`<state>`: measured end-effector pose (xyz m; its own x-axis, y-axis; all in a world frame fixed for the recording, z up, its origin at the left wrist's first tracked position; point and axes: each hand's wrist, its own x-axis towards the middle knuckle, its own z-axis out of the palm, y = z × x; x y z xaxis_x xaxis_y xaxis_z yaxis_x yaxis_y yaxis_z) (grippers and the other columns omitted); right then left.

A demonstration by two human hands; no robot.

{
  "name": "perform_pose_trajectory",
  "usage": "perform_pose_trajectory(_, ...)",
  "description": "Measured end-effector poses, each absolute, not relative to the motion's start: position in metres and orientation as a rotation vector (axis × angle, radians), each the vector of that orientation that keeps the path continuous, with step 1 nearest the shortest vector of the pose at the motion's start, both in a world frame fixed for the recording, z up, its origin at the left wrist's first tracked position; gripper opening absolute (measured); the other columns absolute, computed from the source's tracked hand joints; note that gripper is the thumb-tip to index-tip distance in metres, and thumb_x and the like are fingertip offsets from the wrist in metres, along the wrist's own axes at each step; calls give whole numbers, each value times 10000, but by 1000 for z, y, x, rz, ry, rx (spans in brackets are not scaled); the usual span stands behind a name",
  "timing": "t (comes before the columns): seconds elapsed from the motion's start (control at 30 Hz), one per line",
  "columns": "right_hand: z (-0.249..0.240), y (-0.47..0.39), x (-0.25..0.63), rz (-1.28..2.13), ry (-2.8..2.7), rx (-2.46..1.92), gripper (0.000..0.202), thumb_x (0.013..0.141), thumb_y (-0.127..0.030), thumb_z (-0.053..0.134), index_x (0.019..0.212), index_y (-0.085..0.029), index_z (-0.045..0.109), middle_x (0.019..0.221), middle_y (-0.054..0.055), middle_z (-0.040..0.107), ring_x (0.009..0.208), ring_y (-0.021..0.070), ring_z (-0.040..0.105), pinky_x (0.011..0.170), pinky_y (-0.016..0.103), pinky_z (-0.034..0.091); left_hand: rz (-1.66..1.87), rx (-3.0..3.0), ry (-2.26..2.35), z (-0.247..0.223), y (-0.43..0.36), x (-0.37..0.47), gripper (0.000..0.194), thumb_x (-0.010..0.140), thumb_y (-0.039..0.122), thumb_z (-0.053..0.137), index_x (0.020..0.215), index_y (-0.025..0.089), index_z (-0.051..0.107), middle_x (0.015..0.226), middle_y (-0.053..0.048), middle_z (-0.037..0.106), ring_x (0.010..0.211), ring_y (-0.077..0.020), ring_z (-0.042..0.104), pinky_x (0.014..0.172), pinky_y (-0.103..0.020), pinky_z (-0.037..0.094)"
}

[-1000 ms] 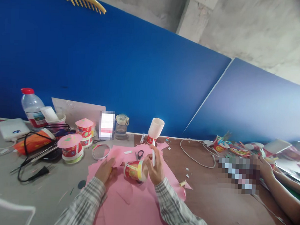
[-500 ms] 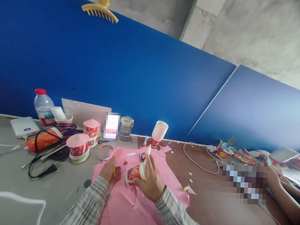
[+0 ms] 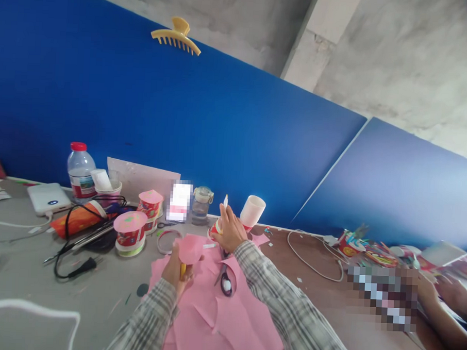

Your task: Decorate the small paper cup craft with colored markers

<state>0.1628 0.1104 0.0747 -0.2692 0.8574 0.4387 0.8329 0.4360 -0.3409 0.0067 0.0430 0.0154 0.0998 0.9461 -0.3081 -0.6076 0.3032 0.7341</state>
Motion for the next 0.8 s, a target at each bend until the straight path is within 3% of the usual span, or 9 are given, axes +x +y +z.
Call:
perform_pose_trajectory(0.37, 58, 135, 154, 180, -2061, -1359, 954, 503, -378, 780, 1315, -129, 349, 1339, 217, 432, 1206, 389, 396, 981, 512, 291, 1216, 471, 833, 14, 43, 9, 666, 449, 766, 315, 516, 172, 611, 221, 37, 487, 165, -48, 213, 269, -226, 163)
perform_pose_trajectory(0.43, 60, 135, 159, 182, -1965, -1348, 871, 579, -365, 737, 1315, -120, 343, 1322, 217, 445, 1181, 361, 427, 965, 487, 329, 1228, 460, 832, 14, 43, 8, 665, 452, 763, 319, 530, 171, 610, 210, 45, 470, 161, -52, 214, 264, -225, 167)
perform_pose_trajectory(0.6, 63, 114, 181, 189, -1693, -1303, 472, 803, -269, 473, 1251, -131, 419, 1175, 167, 562, 979, 243, 581, 852, 380, 456, 1268, 421, 832, 14, 45, 8, 651, 478, 751, 301, 586, 179, 593, 372, 2, 616, 168, -31, 204, 257, -212, 172)
perform_pose_trajectory(0.67, 58, 97, 192, 203, -1637, -1285, 370, 807, -256, 443, 1157, -169, 524, 1060, 119, 637, 919, 238, 599, 798, 370, 483, 1263, 408, 823, 14, 45, 9, 652, 496, 741, 293, 614, 174, 593, 362, 10, 607, 172, -30, 206, 260, -205, 175)
perform_pose_trajectory(0.8, 37, 58, 208, 256, -1630, -1281, 248, 696, -211, 570, 920, -201, 676, 826, 55, 703, 682, 218, 624, 619, 314, 511, 1194, 377, 804, 11, 46, 11, 693, 512, 740, 256, 628, 152, 604, 239, 55, 493, 167, -36, 199, 259, -190, 132)
